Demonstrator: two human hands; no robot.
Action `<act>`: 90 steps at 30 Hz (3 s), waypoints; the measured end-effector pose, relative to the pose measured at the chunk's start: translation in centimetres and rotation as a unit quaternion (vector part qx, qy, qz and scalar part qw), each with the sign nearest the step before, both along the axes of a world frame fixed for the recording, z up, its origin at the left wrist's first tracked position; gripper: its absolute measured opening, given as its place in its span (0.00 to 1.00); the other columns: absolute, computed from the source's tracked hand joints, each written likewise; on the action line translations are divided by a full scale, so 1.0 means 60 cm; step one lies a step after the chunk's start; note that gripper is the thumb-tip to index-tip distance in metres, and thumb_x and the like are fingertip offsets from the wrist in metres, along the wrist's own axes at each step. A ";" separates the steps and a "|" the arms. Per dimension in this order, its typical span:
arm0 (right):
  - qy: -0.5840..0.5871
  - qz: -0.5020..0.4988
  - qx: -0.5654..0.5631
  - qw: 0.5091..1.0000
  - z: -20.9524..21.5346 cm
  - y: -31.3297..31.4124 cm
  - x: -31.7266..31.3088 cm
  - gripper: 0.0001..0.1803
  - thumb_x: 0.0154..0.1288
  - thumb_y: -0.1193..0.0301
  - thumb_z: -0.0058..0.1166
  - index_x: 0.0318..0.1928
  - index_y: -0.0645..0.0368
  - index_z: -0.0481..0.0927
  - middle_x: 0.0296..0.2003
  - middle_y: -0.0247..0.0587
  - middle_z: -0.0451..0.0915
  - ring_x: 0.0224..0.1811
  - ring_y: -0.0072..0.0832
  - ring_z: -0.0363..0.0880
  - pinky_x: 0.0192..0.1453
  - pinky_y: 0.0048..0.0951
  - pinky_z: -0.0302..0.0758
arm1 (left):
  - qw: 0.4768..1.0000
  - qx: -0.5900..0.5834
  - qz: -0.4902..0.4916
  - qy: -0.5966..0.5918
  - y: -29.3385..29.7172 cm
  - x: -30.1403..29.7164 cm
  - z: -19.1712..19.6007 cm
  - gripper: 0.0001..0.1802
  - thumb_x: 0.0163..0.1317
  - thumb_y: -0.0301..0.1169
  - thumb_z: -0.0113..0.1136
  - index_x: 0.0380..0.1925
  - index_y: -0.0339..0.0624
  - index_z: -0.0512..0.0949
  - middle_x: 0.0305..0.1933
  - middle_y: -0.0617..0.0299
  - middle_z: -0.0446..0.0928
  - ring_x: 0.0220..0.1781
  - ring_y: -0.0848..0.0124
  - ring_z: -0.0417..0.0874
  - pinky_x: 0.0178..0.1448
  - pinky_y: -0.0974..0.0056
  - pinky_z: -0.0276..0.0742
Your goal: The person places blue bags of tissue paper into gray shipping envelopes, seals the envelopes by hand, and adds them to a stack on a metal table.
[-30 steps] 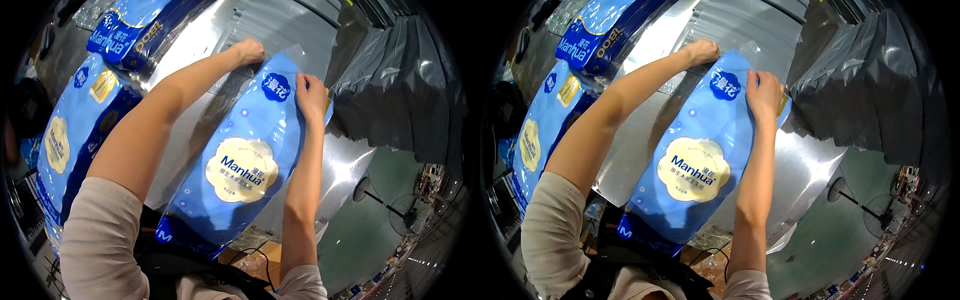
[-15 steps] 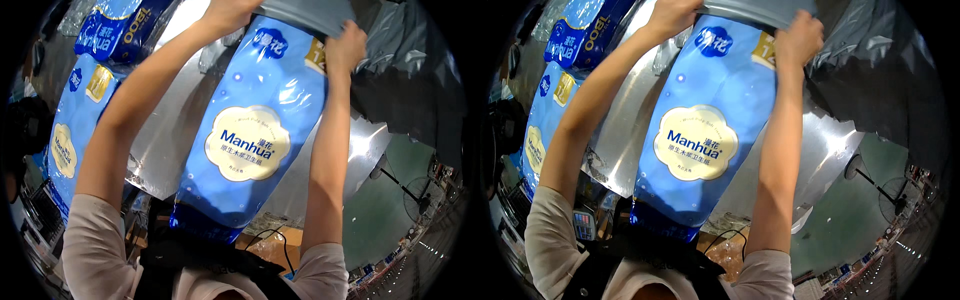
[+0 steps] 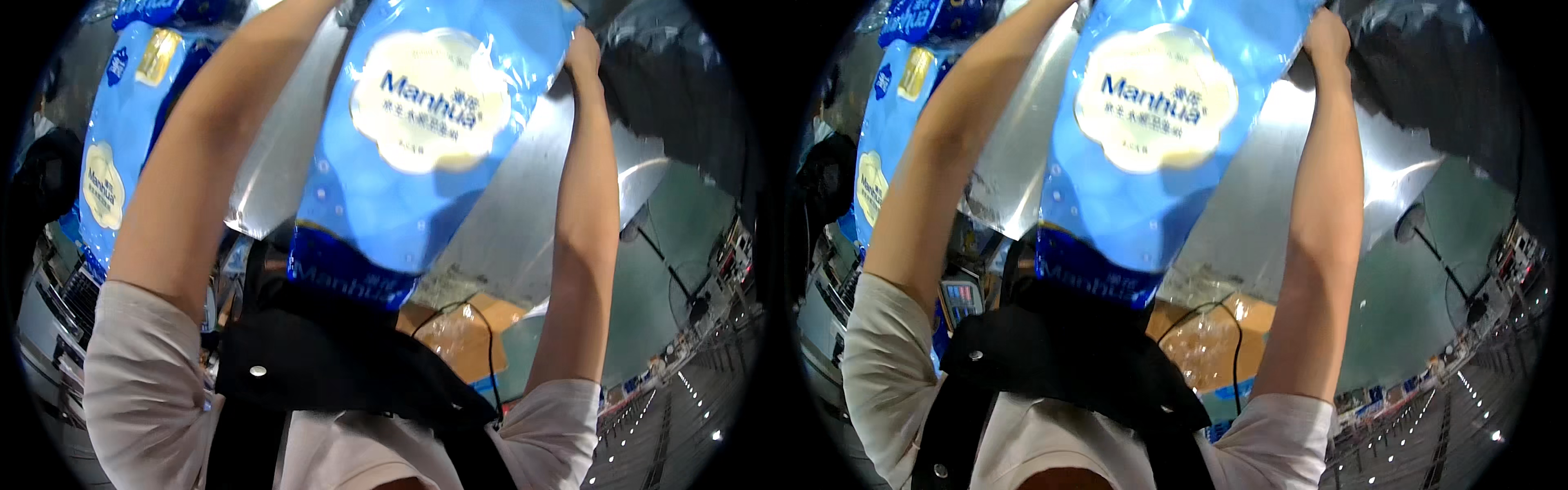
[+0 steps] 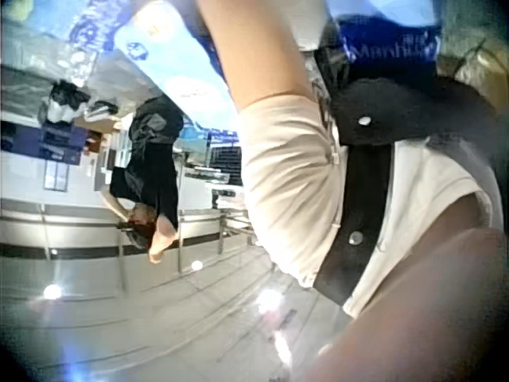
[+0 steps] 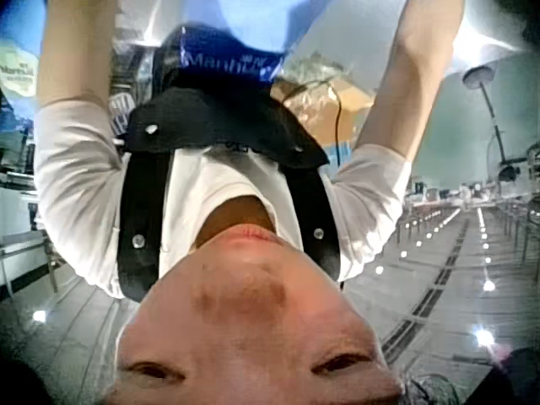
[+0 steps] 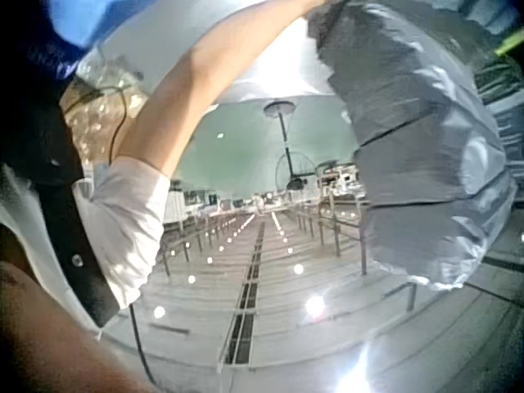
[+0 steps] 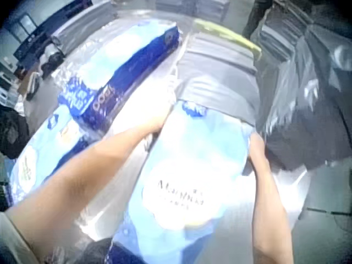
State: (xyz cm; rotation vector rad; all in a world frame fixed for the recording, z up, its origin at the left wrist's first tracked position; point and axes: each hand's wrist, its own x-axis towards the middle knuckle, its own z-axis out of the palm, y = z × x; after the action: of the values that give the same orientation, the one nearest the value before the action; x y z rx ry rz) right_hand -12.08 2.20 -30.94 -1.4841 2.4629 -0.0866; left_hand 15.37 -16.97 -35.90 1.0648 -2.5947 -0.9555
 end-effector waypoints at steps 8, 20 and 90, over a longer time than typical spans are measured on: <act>-0.333 0.003 0.224 0.916 0.049 0.361 0.335 0.13 0.51 0.63 0.51 0.30 0.59 0.80 0.25 0.48 0.77 0.28 0.43 0.77 0.34 0.38 0.72 | 0.972 0.141 -0.050 -0.182 0.353 0.334 0.115 0.13 0.47 0.31 0.59 0.31 0.33 0.75 0.31 0.44 0.76 0.35 0.51 0.77 0.43 0.53 0.72; -0.602 -0.045 -0.042 0.796 0.141 0.504 0.604 0.25 0.55 0.66 0.52 0.52 0.65 0.67 0.50 0.52 0.70 0.50 0.37 0.71 0.54 0.36 0.68 | 0.859 0.503 0.090 0.043 0.551 0.455 0.180 0.22 0.52 0.35 0.61 0.44 0.34 0.73 0.35 0.53 0.76 0.33 0.70 0.76 0.37 0.64 0.74; -0.031 -0.143 0.226 0.963 0.071 0.977 0.586 0.18 0.55 0.73 0.46 0.49 0.59 0.69 0.39 0.57 0.74 0.41 0.49 0.73 0.44 0.43 0.70 | 0.890 0.430 0.137 0.063 0.503 0.640 0.090 0.07 0.56 0.27 0.55 0.31 0.35 0.78 0.25 0.65 0.76 0.26 0.79 0.73 0.35 0.74 0.71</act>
State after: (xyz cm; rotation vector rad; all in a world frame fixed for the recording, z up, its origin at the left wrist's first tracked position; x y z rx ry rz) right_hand 23.06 60.83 -26.70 -0.9196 2.4126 0.3458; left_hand 53.75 13.21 -30.52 1.4112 -1.8056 -2.0775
